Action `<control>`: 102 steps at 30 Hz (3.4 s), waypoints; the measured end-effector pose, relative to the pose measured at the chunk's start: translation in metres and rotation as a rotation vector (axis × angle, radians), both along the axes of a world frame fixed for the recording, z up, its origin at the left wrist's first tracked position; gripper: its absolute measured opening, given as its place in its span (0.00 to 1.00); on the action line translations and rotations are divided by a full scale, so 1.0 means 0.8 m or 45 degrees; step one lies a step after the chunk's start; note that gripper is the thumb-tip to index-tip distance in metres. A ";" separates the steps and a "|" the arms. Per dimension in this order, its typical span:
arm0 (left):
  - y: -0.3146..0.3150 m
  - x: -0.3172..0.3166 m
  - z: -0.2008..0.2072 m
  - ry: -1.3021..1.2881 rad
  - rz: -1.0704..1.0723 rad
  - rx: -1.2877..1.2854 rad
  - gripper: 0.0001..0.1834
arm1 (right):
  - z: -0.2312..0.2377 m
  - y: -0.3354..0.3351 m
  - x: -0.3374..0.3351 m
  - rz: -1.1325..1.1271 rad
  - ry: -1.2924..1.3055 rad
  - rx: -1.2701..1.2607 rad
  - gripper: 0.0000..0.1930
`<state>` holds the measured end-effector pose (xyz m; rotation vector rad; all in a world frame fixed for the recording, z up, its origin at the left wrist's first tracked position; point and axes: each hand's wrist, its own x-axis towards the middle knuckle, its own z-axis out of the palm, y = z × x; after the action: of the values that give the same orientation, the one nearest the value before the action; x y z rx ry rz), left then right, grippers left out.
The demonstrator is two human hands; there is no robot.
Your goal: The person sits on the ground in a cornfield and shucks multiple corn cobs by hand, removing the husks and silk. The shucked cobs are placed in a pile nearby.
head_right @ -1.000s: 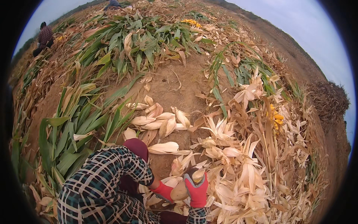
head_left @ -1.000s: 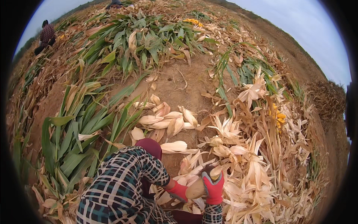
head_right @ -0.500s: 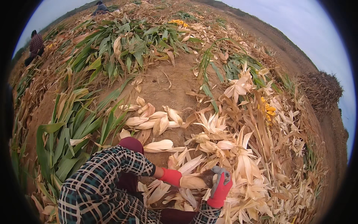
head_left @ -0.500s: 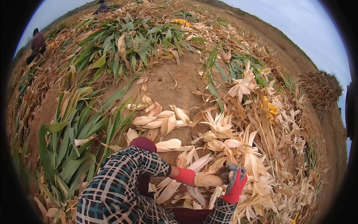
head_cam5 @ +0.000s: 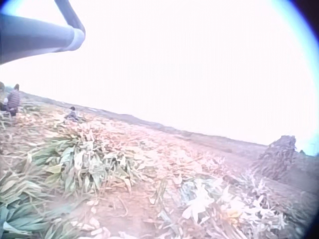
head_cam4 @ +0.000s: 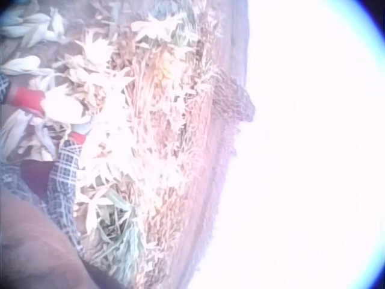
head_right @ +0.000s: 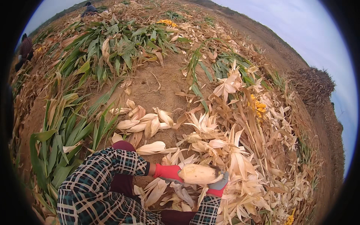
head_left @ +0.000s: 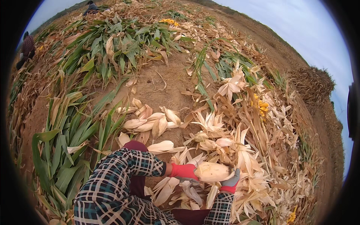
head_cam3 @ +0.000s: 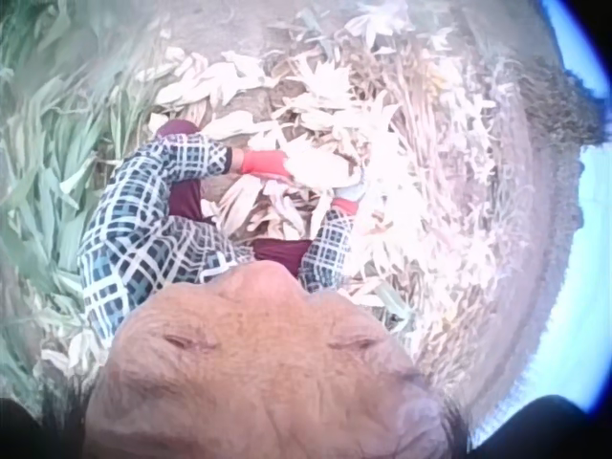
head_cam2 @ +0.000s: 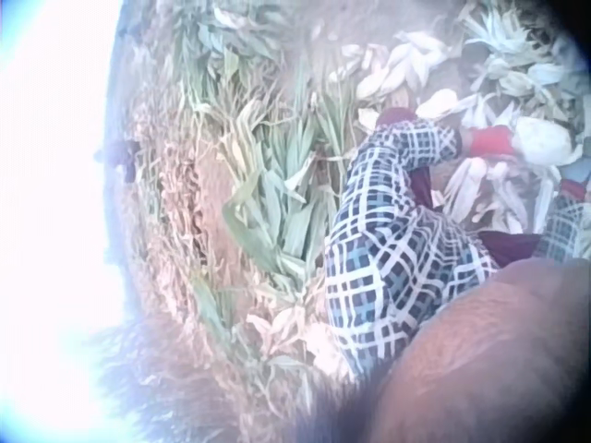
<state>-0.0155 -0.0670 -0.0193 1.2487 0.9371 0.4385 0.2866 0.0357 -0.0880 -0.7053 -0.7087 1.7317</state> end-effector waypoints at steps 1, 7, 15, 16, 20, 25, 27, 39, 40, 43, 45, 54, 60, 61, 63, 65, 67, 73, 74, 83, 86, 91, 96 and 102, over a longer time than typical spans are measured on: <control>0.000 -0.003 -0.006 -0.023 0.005 0.011 0.15 | 0.002 0.002 -0.017 -0.041 0.079 -0.103 0.30; 0.018 0.004 -0.017 -0.331 0.045 0.497 0.10 | -0.056 0.006 -0.035 0.030 0.274 -0.045 0.27; 0.048 -0.031 0.031 -1.035 0.418 -0.226 0.06 | 0.052 -0.020 -0.089 0.006 0.426 -0.188 0.23; 0.054 -0.036 0.033 -1.083 0.429 -0.169 0.06 | 0.061 -0.025 -0.087 0.049 0.347 -0.099 0.23; 0.072 -0.059 0.016 -1.180 0.342 -0.086 0.20 | 0.066 -0.041 -0.063 0.177 -0.116 0.176 0.28; 0.073 -0.055 0.027 -1.226 0.377 -0.118 0.22 | 0.145 -0.061 -0.115 0.618 -0.878 0.313 0.28; 0.082 -0.051 0.016 -1.251 0.438 -0.116 0.21 | 0.119 -0.076 -0.151 0.622 -0.664 0.200 0.26; 0.096 -0.038 0.019 -0.953 0.357 0.054 0.20 | 0.122 -0.034 -0.136 0.004 0.178 -0.086 0.23; 0.094 -0.036 0.026 -0.899 0.365 0.033 0.20 | 0.134 -0.036 -0.130 -0.048 0.117 -0.092 0.24; 0.095 -0.024 0.036 -0.900 0.398 -0.026 0.17 | 0.152 -0.048 -0.098 -0.259 -0.354 0.181 0.24; 0.109 -0.028 0.023 -1.119 0.397 0.029 0.15 | 0.157 -0.051 -0.068 -0.317 -0.339 0.128 0.27; 0.215 -0.020 -0.007 -0.249 0.910 0.502 0.33 | 0.155 -0.024 0.020 -0.130 0.240 0.489 0.37; 0.211 -0.023 -0.022 -0.512 0.849 0.188 0.25 | 0.154 -0.038 -0.039 -0.150 -0.893 0.423 0.36; 0.201 -0.023 -0.003 -0.488 0.738 0.014 0.26 | 0.158 -0.040 -0.054 -0.160 -1.195 0.557 0.36; 0.180 -0.028 0.007 -0.623 0.499 -0.120 0.27 | 0.150 -0.041 -0.076 -0.189 -1.532 0.872 0.35; 0.163 -0.028 -0.004 -0.686 0.354 -0.190 0.29 | 0.128 -0.046 -0.085 -0.183 -1.793 1.142 0.36; 0.141 -0.039 0.003 -0.519 0.017 0.287 0.26 | 0.124 -0.050 -0.095 -0.163 -1.940 1.359 0.36; 0.079 -0.015 0.010 -0.998 0.058 -0.716 0.26 | 0.131 -0.038 -0.102 -0.269 -2.185 1.544 0.40; 0.070 -0.013 0.012 -1.170 -0.060 -0.797 0.25 | 0.128 -0.037 -0.106 -0.397 -2.210 1.505 0.39; 0.098 -0.017 -0.017 -0.058 0.551 0.342 0.52 | 0.095 0.003 -0.056 -0.655 -0.843 0.243 0.23; 0.103 -0.030 -0.011 0.389 0.697 0.597 0.54 | 0.091 -0.012 -0.085 -0.306 -0.920 0.326 0.26; 0.100 -0.027 0.025 0.191 0.683 0.752 0.51 | 0.104 -0.041 -0.137 -0.189 -1.111 0.550 0.31; 0.087 -0.022 0.004 0.214 0.587 1.141 0.46 | 0.115 -0.029 -0.127 -0.165 -0.593 0.423 0.28; 0.081 -0.013 0.010 0.401 0.612 1.280 0.44 | 0.134 -0.043 -0.127 -0.231 -0.509 0.419 0.27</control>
<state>-0.0255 -0.0023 -0.0115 2.0317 1.3575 1.2165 0.1849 0.0013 0.0195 -0.8624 -1.1376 1.2789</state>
